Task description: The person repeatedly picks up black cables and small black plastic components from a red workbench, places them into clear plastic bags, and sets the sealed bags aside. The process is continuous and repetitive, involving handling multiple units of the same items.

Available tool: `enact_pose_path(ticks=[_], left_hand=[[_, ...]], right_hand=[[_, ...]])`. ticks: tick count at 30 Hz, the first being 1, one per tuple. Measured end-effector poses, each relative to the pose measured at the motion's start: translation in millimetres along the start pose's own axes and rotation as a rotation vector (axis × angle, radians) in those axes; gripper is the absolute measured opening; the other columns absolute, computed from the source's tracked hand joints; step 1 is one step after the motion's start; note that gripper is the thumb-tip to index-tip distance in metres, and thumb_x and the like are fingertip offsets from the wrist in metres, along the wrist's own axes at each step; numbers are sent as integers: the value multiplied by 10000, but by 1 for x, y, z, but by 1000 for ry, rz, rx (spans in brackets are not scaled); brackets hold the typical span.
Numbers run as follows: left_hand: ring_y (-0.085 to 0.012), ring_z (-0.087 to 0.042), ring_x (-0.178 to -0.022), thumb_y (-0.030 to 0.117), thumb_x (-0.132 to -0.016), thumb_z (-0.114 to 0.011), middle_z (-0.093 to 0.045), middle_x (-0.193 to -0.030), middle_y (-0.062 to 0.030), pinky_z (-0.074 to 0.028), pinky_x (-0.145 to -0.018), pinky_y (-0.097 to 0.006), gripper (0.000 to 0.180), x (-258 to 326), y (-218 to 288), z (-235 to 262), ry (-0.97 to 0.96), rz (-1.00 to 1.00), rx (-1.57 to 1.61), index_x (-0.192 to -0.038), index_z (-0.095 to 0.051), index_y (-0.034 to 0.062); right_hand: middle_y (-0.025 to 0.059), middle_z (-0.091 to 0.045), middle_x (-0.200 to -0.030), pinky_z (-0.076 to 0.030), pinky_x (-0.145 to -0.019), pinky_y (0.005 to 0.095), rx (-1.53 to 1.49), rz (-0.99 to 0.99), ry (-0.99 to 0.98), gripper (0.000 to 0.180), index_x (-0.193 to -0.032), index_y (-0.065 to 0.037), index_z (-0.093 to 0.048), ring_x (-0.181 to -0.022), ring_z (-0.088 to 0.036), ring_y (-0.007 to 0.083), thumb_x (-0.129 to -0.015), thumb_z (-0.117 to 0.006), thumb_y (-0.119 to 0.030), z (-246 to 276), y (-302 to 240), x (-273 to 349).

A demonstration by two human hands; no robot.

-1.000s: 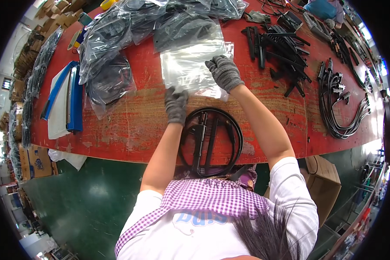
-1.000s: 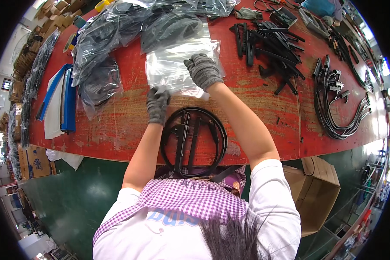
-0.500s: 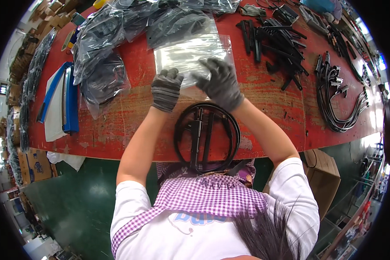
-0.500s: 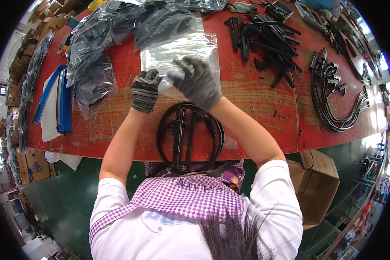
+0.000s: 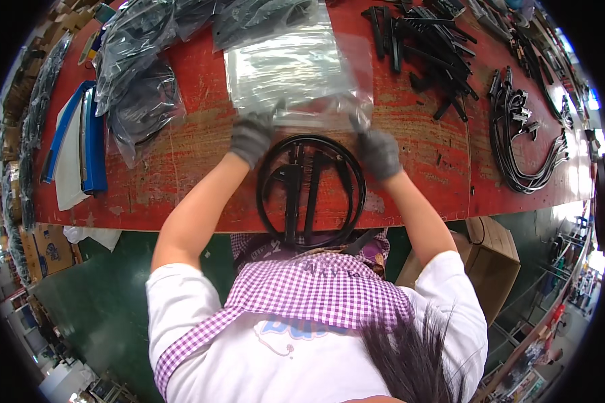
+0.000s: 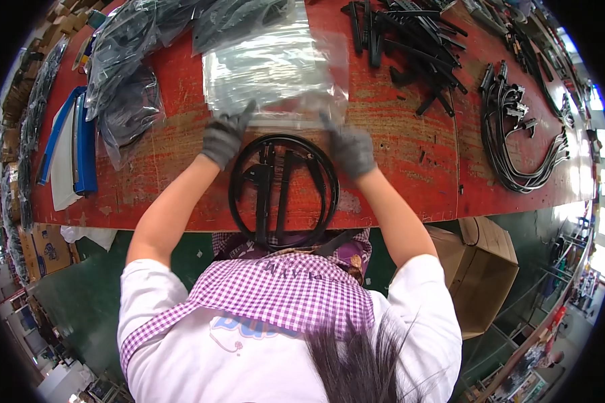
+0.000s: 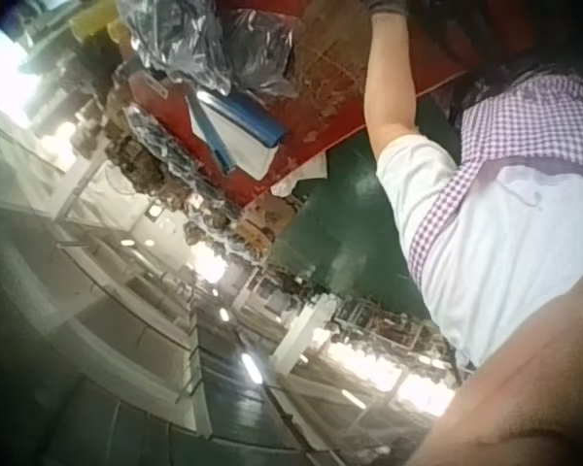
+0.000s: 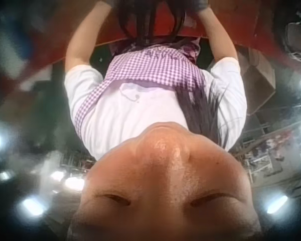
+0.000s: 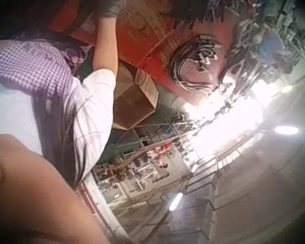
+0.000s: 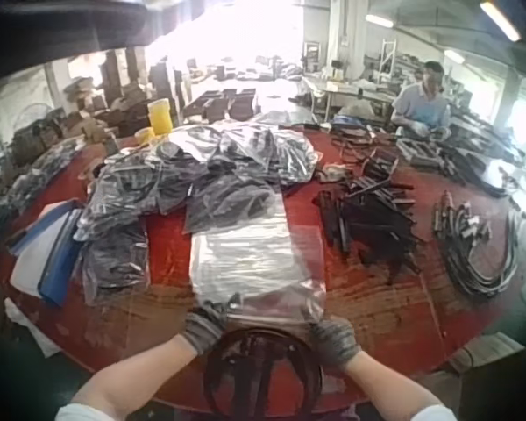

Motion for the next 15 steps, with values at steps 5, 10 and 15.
enact_pose_path(ticks=[5,10,15], left_hand=[[-233,-546,-729,228,-808,-463,-542,-768,-87,-445,-556,-370,477,111,28,21,-165,-150,215,-1270,-434,110],[-279,-573,-811,162,-802,-502,-580,-910,-116,-474,-634,-391,462,178,45,41,-248,58,660,-1253,-442,84],[-231,-595,-886,114,-787,-550,-596,-1024,-130,-503,-707,-346,349,235,75,53,-216,47,801,-1127,-523,44]], right_hand=[[58,-525,-637,-436,-556,344,-153,121,-335,580,-1315,-193,-377,-604,-544,220,-759,-543,-187,29,-51,117],[67,-563,-680,-439,-544,369,-266,192,-463,479,-1255,-201,-465,-626,-569,241,-778,-506,-175,36,-82,143],[75,-581,-698,-448,-553,381,-345,323,-642,409,-1207,-194,-522,-661,-592,242,-803,-485,-243,50,-87,147]])
Point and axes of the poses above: each hand's wrist, its own x-axis away from the middle knuckle, its own z-axis out of the back of the hand, y = z × x, the point moved 5 cm from there along -x, towards the middle knuckle
